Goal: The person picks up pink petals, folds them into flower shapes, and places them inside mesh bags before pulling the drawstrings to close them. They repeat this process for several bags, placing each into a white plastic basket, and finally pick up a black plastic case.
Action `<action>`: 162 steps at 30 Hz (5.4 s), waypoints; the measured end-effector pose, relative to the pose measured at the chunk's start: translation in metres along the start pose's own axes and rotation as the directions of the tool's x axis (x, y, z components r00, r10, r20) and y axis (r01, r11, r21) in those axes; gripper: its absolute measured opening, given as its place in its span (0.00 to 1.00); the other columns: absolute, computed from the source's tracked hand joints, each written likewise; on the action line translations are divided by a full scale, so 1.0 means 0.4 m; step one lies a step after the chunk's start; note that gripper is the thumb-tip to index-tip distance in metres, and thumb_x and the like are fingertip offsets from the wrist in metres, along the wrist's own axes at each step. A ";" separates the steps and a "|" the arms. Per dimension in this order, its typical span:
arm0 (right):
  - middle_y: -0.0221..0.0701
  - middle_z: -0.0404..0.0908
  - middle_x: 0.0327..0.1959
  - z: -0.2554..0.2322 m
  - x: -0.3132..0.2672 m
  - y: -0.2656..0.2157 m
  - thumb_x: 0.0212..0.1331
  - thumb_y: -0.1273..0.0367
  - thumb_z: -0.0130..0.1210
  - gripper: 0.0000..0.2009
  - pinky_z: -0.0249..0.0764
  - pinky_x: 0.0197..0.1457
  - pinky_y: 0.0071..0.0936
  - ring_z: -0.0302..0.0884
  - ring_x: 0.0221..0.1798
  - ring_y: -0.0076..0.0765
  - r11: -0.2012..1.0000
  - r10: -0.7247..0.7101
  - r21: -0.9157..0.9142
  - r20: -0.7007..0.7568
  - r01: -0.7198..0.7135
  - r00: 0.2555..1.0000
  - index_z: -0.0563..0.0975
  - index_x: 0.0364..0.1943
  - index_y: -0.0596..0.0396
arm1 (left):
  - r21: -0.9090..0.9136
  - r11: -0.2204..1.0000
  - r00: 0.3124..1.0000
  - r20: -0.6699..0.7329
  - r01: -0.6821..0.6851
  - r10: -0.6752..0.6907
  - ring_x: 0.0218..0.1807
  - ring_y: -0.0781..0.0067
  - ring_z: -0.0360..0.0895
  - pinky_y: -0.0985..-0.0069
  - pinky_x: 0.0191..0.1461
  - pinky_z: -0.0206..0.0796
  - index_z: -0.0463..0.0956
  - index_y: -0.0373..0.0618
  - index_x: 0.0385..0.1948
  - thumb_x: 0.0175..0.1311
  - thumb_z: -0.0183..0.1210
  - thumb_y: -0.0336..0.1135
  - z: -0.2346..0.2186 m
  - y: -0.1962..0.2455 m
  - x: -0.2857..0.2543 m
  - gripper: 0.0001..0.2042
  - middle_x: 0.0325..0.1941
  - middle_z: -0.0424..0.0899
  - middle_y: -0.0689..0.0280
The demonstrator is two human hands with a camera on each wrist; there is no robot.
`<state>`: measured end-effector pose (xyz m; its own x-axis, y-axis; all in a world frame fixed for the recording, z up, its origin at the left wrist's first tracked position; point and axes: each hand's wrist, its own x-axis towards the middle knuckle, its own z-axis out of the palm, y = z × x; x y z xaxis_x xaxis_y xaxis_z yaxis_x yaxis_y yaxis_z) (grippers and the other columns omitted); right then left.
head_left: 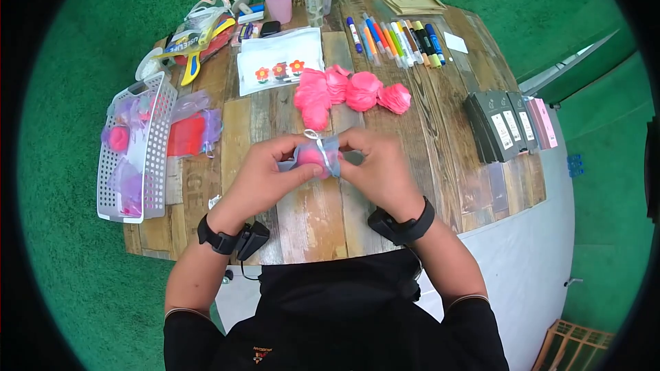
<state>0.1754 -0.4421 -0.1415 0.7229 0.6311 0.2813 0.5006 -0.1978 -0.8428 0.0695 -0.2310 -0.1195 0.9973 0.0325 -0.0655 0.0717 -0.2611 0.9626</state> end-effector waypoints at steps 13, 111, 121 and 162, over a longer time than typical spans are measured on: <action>0.45 0.87 0.37 -0.003 0.018 -0.024 0.55 0.72 0.71 0.11 0.82 0.43 0.40 0.87 0.38 0.56 1.000 -0.016 -0.021 0.096 0.018 0.995 0.85 0.41 0.60 | 0.291 0.931 0.959 -0.108 -0.221 0.262 0.45 0.65 0.84 0.69 0.51 0.74 0.84 0.36 0.40 0.63 0.73 0.26 0.014 -0.010 0.044 0.08 0.41 0.87 0.61; 0.33 0.81 0.60 0.061 0.034 0.049 0.68 0.72 0.69 0.09 0.75 0.42 0.21 0.77 0.40 0.20 0.933 0.097 0.349 -0.006 -0.089 0.995 0.87 0.47 0.60 | -0.680 0.733 0.985 -0.146 -0.035 -0.088 0.57 0.75 0.81 0.70 0.64 0.75 0.75 0.41 0.59 0.67 0.71 0.23 0.031 -0.127 0.074 0.21 0.55 0.84 0.66; 0.30 0.87 0.43 0.062 0.035 0.046 0.71 0.71 0.67 0.10 0.72 0.36 0.22 0.74 0.30 0.18 0.899 0.191 0.400 0.013 -0.180 0.982 0.87 0.51 0.60 | -0.730 0.682 0.979 -0.161 -0.034 -0.123 0.57 0.73 0.83 0.69 0.66 0.75 0.76 0.42 0.57 0.66 0.72 0.26 0.022 -0.125 0.076 0.20 0.53 0.85 0.65; 0.41 0.89 0.43 -0.008 0.020 -0.064 0.68 0.65 0.68 0.10 0.83 0.48 0.44 0.88 0.43 0.53 0.982 0.111 -0.159 0.070 -0.098 0.991 0.87 0.46 0.57 | -0.470 0.882 0.965 -0.246 -0.041 -0.087 0.42 0.85 0.82 0.82 0.50 0.73 0.88 0.38 0.48 0.81 0.64 0.39 -0.067 -0.130 0.078 0.12 0.42 0.91 0.72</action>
<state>0.1699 -0.4344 -0.1164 0.7386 0.6565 0.1535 0.4966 -0.3757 -0.7824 0.0967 -0.1908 -0.1646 0.9530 0.2916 -0.0820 0.0161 0.2216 0.9750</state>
